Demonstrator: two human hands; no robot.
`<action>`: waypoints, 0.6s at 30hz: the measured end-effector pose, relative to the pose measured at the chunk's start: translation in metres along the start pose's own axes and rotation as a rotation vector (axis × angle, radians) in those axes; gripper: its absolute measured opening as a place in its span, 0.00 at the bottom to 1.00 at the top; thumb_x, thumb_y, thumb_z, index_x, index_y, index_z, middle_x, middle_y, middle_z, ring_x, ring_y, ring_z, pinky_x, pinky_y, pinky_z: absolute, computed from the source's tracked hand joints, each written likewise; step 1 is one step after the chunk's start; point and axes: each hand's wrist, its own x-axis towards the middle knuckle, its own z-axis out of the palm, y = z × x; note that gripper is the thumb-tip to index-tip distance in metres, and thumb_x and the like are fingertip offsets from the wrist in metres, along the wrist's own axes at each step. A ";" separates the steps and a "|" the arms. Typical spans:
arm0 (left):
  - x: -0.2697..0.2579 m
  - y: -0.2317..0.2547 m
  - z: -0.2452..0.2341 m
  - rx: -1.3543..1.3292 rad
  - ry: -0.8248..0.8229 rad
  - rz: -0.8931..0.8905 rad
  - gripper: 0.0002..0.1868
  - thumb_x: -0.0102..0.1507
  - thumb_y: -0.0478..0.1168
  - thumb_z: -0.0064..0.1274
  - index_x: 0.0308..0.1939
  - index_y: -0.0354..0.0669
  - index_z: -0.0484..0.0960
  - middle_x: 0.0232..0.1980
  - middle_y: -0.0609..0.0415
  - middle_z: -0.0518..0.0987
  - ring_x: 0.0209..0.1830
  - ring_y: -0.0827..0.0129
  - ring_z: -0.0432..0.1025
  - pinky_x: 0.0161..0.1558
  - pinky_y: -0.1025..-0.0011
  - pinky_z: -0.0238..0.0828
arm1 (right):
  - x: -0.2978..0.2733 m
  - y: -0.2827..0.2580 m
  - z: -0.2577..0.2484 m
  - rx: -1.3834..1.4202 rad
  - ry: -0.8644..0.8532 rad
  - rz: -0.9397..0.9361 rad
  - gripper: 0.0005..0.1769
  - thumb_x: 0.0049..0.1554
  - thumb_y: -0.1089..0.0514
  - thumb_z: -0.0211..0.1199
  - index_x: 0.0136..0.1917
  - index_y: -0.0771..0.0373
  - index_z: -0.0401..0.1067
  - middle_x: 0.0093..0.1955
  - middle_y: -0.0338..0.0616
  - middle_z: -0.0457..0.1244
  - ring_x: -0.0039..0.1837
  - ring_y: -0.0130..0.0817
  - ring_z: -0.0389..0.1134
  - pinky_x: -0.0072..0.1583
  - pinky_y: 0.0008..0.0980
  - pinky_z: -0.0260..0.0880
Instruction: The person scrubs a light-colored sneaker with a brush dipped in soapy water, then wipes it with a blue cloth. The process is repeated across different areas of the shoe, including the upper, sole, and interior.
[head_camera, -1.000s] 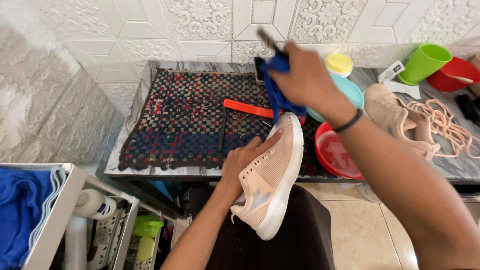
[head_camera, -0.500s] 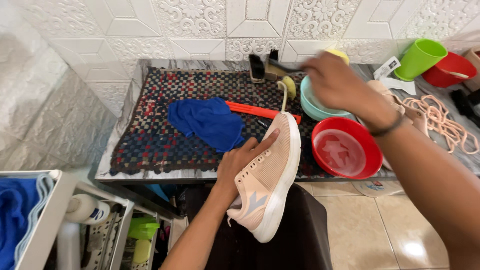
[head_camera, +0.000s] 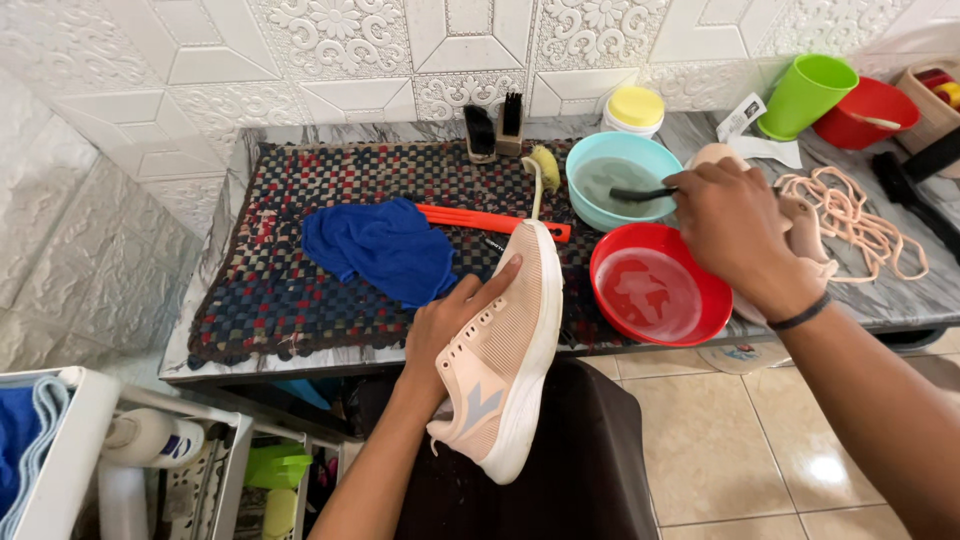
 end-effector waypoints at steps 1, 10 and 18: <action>0.000 -0.002 0.002 0.001 -0.006 0.002 0.39 0.68 0.46 0.47 0.81 0.79 0.52 0.38 0.57 0.61 0.24 0.52 0.72 0.26 0.55 0.65 | -0.007 -0.004 -0.014 0.003 -0.003 0.005 0.16 0.64 0.57 0.55 0.61 0.54 0.78 0.53 0.44 0.71 0.58 0.52 0.68 0.55 0.54 0.67; -0.001 -0.010 0.012 0.006 0.132 0.123 0.39 0.69 0.42 0.49 0.82 0.71 0.52 0.37 0.58 0.63 0.18 0.64 0.62 0.20 0.66 0.53 | -0.081 -0.037 -0.083 0.317 0.142 0.006 0.09 0.59 0.65 0.60 0.50 0.65 0.80 0.38 0.53 0.71 0.42 0.53 0.67 0.80 0.57 0.51; -0.005 0.009 -0.006 -0.111 0.212 0.043 0.34 0.67 0.43 0.46 0.78 0.76 0.64 0.38 0.56 0.73 0.29 0.38 0.76 0.34 0.48 0.78 | -0.132 -0.058 -0.072 0.207 0.050 0.253 0.11 0.60 0.53 0.65 0.56 0.42 0.79 0.49 0.29 0.71 0.60 0.34 0.70 0.64 0.38 0.63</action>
